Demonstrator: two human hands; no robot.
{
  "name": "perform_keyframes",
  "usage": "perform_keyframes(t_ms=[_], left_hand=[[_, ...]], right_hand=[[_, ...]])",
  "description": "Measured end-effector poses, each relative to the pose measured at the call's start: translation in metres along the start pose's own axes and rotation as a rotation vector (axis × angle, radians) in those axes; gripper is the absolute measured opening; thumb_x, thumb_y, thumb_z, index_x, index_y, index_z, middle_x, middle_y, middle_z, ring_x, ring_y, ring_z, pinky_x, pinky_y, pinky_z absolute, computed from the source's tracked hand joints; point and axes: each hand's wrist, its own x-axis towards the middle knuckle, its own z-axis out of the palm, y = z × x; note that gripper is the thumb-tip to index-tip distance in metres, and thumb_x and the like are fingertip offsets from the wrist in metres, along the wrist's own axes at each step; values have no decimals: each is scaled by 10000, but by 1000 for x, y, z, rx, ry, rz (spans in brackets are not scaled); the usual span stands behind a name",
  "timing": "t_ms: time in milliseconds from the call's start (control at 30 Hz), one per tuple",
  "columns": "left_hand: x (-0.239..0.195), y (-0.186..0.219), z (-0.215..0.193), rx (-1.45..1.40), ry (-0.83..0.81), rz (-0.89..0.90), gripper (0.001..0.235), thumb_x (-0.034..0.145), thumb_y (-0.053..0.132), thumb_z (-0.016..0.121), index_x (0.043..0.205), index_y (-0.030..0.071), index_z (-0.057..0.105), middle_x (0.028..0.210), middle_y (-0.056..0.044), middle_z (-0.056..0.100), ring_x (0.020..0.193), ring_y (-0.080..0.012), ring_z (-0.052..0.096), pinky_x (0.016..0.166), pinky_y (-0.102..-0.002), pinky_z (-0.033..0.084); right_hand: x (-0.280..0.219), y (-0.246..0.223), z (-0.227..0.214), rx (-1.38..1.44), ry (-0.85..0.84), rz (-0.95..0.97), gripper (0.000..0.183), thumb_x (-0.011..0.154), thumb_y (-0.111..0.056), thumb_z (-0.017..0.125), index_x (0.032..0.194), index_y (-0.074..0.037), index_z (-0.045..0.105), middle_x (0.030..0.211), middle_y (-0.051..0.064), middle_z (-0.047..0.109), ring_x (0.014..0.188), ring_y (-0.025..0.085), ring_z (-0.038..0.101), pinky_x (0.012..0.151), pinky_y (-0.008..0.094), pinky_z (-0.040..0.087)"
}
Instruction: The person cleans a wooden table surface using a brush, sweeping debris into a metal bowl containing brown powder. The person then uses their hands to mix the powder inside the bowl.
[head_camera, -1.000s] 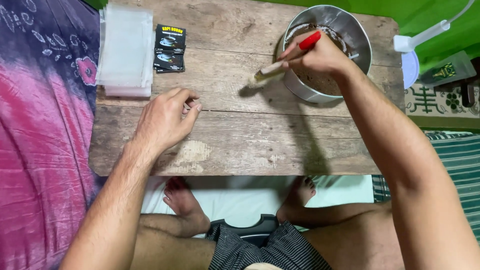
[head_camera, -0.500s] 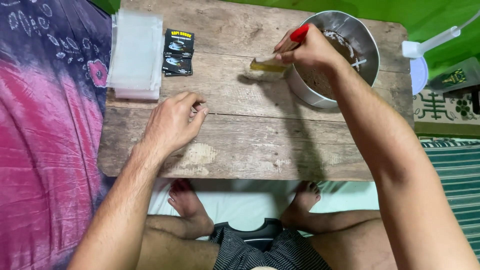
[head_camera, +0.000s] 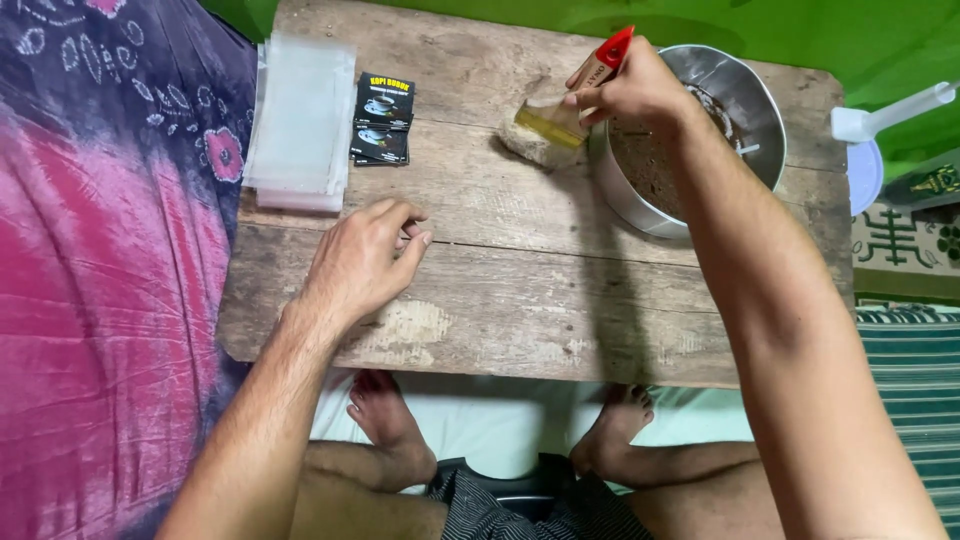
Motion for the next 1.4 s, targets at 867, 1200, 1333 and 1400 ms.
perform_keyframes(t_ms=[867, 1200, 1333, 1400], left_hand=[[47, -32, 43, -11, -171, -110, 238, 925, 242, 647, 1134, 159, 727, 940, -41, 731, 874, -293, 747, 776, -474, 608], [47, -31, 40, 4, -173, -102, 224, 943, 236, 628, 1129, 164, 730, 936, -42, 735, 876, -292, 750, 769, -469, 610], [45, -36, 40, 46, -144, -121, 220, 958, 221, 599, 1125, 171, 733, 940, -69, 724, 912, -336, 743, 800, -508, 607], [43, -33, 32, 63, -81, -170, 224, 977, 220, 570, 1120, 190, 740, 934, -57, 723, 905, -327, 747, 815, -495, 604]], right_hand=[[52, 33, 75, 260, 60, -240, 133, 873, -71, 827, 990, -32, 776, 903, 152, 764, 806, 194, 724, 730, 354, 623], [-11, 15, 68, 252, -188, -122, 208, 784, 8, 841, 978, -6, 769, 899, 169, 763, 783, 226, 722, 653, 409, 668], [7, 23, 62, 204, -124, -172, 50, 834, -4, 798, 871, -13, 766, 817, 162, 748, 722, 210, 706, 612, 367, 624], [35, 34, 41, 94, 71, -263, 56, 912, -41, 778, 865, -65, 760, 778, 118, 741, 630, 144, 723, 575, 254, 598]])
